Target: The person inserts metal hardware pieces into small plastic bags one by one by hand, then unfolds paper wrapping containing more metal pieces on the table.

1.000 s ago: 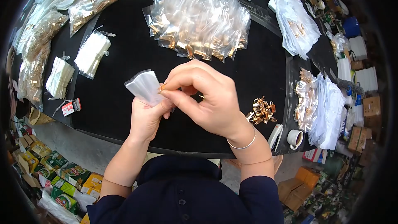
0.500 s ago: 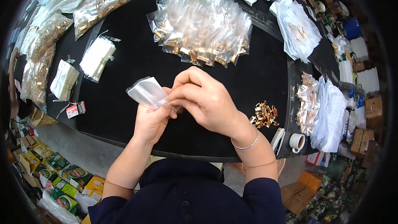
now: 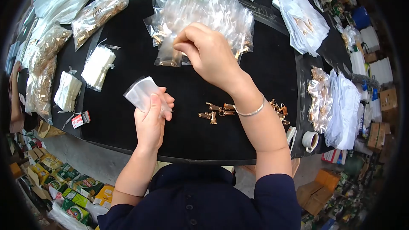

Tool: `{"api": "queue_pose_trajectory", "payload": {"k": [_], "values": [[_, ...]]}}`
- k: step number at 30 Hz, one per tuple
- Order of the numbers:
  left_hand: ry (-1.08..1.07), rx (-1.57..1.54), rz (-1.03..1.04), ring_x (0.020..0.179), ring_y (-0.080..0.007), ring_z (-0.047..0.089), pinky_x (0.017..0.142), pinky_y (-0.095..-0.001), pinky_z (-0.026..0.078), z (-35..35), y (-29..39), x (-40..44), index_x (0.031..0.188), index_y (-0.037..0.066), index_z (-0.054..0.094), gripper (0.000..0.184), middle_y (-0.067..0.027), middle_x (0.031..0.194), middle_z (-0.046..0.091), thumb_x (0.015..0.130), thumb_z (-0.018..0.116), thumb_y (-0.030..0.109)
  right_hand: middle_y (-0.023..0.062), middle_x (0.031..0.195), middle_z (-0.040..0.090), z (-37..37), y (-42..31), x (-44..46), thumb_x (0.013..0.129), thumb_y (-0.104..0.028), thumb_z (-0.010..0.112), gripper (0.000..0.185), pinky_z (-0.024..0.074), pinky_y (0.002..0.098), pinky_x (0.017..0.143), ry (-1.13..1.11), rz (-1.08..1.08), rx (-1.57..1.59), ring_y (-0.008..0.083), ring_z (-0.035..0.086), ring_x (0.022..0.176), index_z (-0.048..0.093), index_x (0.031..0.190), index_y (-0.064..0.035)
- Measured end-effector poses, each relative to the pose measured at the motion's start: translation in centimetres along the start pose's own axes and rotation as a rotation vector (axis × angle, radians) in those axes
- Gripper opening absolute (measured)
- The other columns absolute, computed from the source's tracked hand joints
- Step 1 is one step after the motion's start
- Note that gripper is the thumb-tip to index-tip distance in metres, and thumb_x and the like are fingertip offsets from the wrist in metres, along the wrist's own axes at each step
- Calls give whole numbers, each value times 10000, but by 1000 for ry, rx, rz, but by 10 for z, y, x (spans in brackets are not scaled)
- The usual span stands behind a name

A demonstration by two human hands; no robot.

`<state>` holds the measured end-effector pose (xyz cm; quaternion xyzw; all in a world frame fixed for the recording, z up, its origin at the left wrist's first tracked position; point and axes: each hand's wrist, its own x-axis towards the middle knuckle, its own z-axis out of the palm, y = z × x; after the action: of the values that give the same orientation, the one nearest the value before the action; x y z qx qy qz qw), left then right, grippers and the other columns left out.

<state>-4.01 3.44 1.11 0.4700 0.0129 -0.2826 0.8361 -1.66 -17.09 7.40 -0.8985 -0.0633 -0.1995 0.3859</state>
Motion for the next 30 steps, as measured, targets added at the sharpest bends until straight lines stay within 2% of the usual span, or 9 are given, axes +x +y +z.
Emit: {"api": "queue_pose_trajectory", "payload": {"k": [4,9,11,15,19,22,23,26,30], "values": [[-69,165,82,657,-116,547,586,-216,424,0,-4,-1,1055,-17,613,211,-82,849,642,923,663,141,87,850,610,8,26,-3,823,9,680,90,470,271,616,92,-25,-110,180,589,690,622,893,7],[-83,110,39,661,-118,552,589,-221,422,1,-7,-1,993,-7,632,191,-66,783,630,862,725,96,88,841,609,-27,-9,-52,795,-27,716,134,475,279,629,238,-75,-196,183,586,700,630,894,0],[-136,84,-10,664,-119,555,586,-230,428,1,-7,-2,968,-4,634,204,-67,772,630,845,747,113,81,830,603,-44,-13,-86,767,-35,732,163,483,286,656,-233,223,-141,189,601,739,646,905,-16],[-169,91,-56,671,-118,561,576,-229,429,5,-5,-5,933,-5,637,229,-70,778,633,822,774,140,74,796,593,-32,-11,-116,752,-18,725,151,489,295,657,-341,248,-333,192,615,746,654,885,-10],[-134,91,-94,683,-114,598,568,-221,468,4,-2,-4,923,-13,649,220,-75,824,664,799,786,107,81,794,590,-24,-14,-110,745,11,717,156,497,305,643,-332,248,-265,221,634,751,654,888,5],[-114,67,-102,688,-112,615,565,-216,488,5,-2,-4,931,-17,657,221,-74,845,679,789,789,89,86,810,609,-35,-38,-93,738,30,715,167,502,296,622,-118,457,201,227,633,734,657,893,13],[-113,58,-100,689,-110,615,563,-215,487,5,-2,-4,938,-18,658,229,-72,846,680,788,791,92,86,810,609,-40,-44,-85,738,30,715,167,502,296,622,-116,450,201,227,633,734,657,893,13],[-126,65,-97,694,-111,617,562,-214,488,2,-4,-3,954,-19,659,240,-72,851,682,790,792,96,84,835,637,-51,-59,-71,747,44,716,174,500,274,607,-142,143,130,194,634,721,663,910,14],[-178,116,-86,704,-115,621,565,-217,493,5,-2,-4,974,-20,661,244,-75,860,685,802,783,103,77,845,655,-36,-55,-65,764,44,717,144,492,254,596,-258,20,-22,149,619,699,668,897,22]]}}
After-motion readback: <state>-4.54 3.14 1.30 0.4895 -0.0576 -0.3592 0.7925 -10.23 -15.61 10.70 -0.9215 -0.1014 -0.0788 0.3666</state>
